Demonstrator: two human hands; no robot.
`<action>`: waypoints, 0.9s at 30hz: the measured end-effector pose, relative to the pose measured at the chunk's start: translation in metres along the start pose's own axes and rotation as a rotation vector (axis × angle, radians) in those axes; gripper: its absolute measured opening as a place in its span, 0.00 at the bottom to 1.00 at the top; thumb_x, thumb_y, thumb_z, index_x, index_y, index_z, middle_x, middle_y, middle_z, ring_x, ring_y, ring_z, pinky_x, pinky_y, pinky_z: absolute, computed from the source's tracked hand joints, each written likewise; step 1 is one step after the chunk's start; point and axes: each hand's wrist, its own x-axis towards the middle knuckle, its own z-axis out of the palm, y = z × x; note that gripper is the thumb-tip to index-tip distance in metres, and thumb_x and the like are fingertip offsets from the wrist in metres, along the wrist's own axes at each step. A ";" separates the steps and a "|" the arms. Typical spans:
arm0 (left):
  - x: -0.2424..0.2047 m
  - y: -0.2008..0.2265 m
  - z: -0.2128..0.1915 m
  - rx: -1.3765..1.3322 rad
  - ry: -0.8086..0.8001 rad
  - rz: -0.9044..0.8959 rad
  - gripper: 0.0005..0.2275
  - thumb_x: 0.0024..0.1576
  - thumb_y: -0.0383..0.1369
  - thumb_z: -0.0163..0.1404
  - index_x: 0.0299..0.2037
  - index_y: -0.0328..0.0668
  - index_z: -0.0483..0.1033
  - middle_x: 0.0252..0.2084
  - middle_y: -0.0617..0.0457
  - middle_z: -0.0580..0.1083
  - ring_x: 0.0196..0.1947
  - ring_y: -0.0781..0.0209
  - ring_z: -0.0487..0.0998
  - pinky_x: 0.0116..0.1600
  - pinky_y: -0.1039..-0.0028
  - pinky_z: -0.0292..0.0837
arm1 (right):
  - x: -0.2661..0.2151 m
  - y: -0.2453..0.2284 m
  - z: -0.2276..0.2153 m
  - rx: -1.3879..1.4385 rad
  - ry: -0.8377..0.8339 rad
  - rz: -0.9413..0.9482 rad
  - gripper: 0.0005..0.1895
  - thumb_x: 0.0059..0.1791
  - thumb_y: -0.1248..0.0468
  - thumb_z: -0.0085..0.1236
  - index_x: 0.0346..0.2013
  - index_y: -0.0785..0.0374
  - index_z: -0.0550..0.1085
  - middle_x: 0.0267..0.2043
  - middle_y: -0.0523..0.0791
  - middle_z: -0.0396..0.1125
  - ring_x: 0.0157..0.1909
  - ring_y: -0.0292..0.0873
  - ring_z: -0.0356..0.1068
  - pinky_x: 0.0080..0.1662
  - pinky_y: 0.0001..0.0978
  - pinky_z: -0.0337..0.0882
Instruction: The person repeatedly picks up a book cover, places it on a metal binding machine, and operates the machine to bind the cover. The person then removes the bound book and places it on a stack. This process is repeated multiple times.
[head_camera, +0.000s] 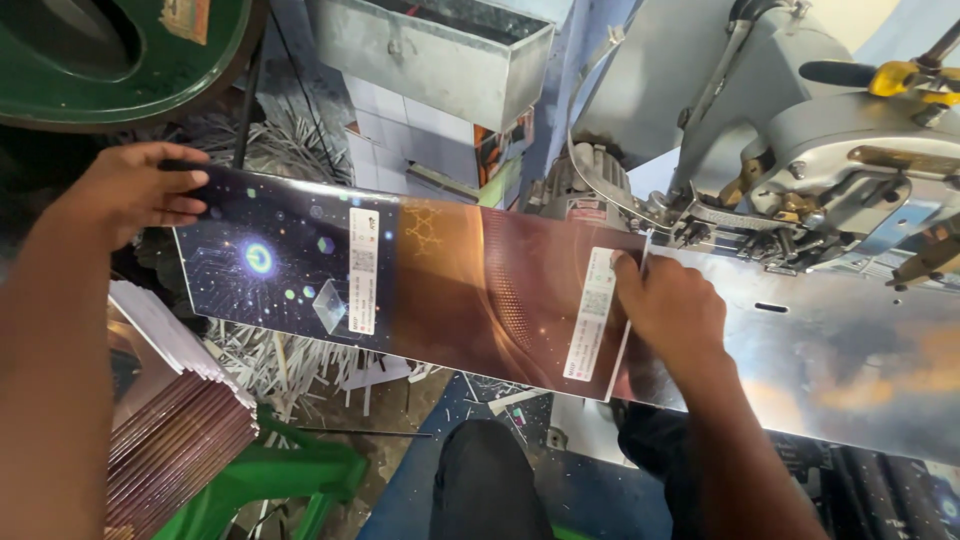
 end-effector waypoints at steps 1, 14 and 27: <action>0.000 0.002 0.004 -0.028 -0.020 0.000 0.17 0.60 0.28 0.55 0.60 0.39 0.75 0.45 0.46 0.77 0.40 0.54 0.80 0.49 0.61 0.80 | 0.001 0.002 -0.003 0.011 -0.016 0.033 0.31 0.52 0.38 0.46 0.39 0.62 0.81 0.37 0.61 0.74 0.45 0.68 0.73 0.50 0.57 0.71; 0.021 -0.014 0.086 -0.291 -0.212 0.036 0.15 0.58 0.26 0.56 0.57 0.41 0.77 0.41 0.52 0.78 0.35 0.61 0.80 0.46 0.65 0.80 | -0.007 0.058 -0.026 -0.041 0.070 0.184 0.33 0.53 0.34 0.46 0.33 0.59 0.82 0.33 0.59 0.74 0.40 0.67 0.74 0.45 0.58 0.72; -0.006 0.009 0.133 -0.267 -0.231 0.064 0.16 0.57 0.26 0.57 0.56 0.43 0.78 0.37 0.53 0.78 0.28 0.65 0.79 0.41 0.70 0.80 | -0.009 0.112 -0.038 -0.007 0.178 0.161 0.29 0.52 0.35 0.48 0.41 0.56 0.81 0.33 0.59 0.74 0.40 0.68 0.73 0.45 0.59 0.72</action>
